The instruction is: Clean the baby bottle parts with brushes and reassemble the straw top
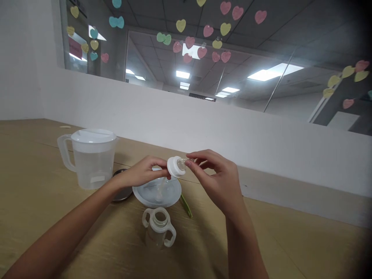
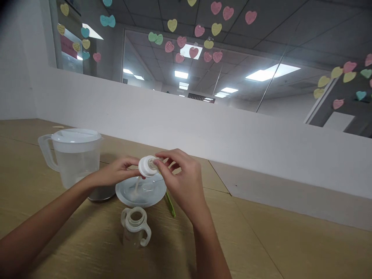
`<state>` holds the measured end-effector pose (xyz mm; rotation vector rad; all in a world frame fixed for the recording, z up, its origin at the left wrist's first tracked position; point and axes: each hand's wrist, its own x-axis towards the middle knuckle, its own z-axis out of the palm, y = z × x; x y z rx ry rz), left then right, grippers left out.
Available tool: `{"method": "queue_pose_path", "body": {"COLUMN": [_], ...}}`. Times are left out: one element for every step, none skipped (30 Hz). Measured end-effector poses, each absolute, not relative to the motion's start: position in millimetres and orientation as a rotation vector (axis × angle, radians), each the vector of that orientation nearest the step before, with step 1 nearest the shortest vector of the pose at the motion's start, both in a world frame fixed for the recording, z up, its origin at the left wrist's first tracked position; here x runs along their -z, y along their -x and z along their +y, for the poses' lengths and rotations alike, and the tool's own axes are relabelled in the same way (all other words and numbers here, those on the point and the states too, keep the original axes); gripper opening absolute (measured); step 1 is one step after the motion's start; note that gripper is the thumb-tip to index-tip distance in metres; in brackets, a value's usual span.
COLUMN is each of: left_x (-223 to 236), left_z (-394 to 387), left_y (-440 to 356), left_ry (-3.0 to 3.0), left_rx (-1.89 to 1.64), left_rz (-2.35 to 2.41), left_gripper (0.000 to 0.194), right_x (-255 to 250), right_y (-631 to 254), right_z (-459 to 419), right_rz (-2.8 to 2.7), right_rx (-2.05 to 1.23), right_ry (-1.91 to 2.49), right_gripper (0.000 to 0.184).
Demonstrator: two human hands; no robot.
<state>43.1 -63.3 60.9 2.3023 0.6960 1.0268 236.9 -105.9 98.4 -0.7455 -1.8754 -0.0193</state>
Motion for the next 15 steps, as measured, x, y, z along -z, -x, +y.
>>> {"method": "queue_pose_path", "body": {"left_x": [-60.0,-59.2,-58.2,-57.0,-55.2,-52.8,-49.7,-45.8,-41.4,-36.4,-31.2,-25.7,-20.3,-14.9,-9.8], "left_z": [-59.7,-56.0,-52.3,-48.4,-44.5,-40.4,-36.2,-32.0,-27.7,-23.5,-19.2,-15.1,-11.1,-7.2,-3.7], "left_y": [-41.4,-39.3,-37.1,-34.9,-33.1,-31.8,-31.0,-30.9,-31.3,-32.1,-33.0,-34.0,-35.0,-35.8,-36.4], "left_ry": [-2.299,-2.306,-2.325,-2.352,-2.379,-2.406,-2.431,-2.456,-2.481,-2.510,-2.540,-2.569,-2.595,-2.615,-2.627], "left_rx": [-1.047,-1.052,-1.045,-1.031,-1.015,-0.998,-0.985,-0.972,-0.960,-0.952,-0.944,-0.929,-0.901,-0.859,-0.815], "left_rz": [0.719,0.743,0.769,0.797,0.828,0.858,0.883,0.905,0.927,0.946,0.963,0.978,0.989,0.993,0.994], "left_gripper": [0.024,0.025,0.026,0.028,0.028,0.029,0.030,0.030,0.030,0.029,0.029,0.029,0.029,0.029,0.029], "right_x": [-97.6,-97.1,-96.9,-97.1,-97.6,-98.3,-99.2,-100.0,-100.6,-100.7,-100.3,-99.4,-98.0,-96.1,-93.9], "right_y": [-236.4,-236.4,-236.9,-237.8,-239.3,-240.9,-242.6,-243.9,-244.8,-244.9,-244.3,-242.9,-240.8,-238.2,-235.2], "right_z": [-104.8,-104.2,-104.0,-104.3,-105.1,-106.1,-107.2,-108.0,-108.3,-107.9,-106.9,-105.2,-102.9,-100.2,-97.4], "right_rz": [-1.859,-1.836,-1.802,-1.760,-1.717,-1.684,-1.664,-1.657,-1.660,-1.671,-1.686,-1.705,-1.729,-1.758,-1.788], "right_rx": [0.036,0.052,0.068,0.082,0.089,0.086,0.075,0.061,0.049,0.042,0.043,0.047,0.051,0.052,0.052], "right_ry": [0.746,0.747,0.749,0.753,0.761,0.774,0.788,0.801,0.809,0.813,0.814,0.816,0.822,0.831,0.842], "right_gripper": [0.006,0.007,0.007,0.007,0.007,0.007,0.007,0.006,0.006,0.006,0.007,0.007,0.008,0.008,0.009]}}
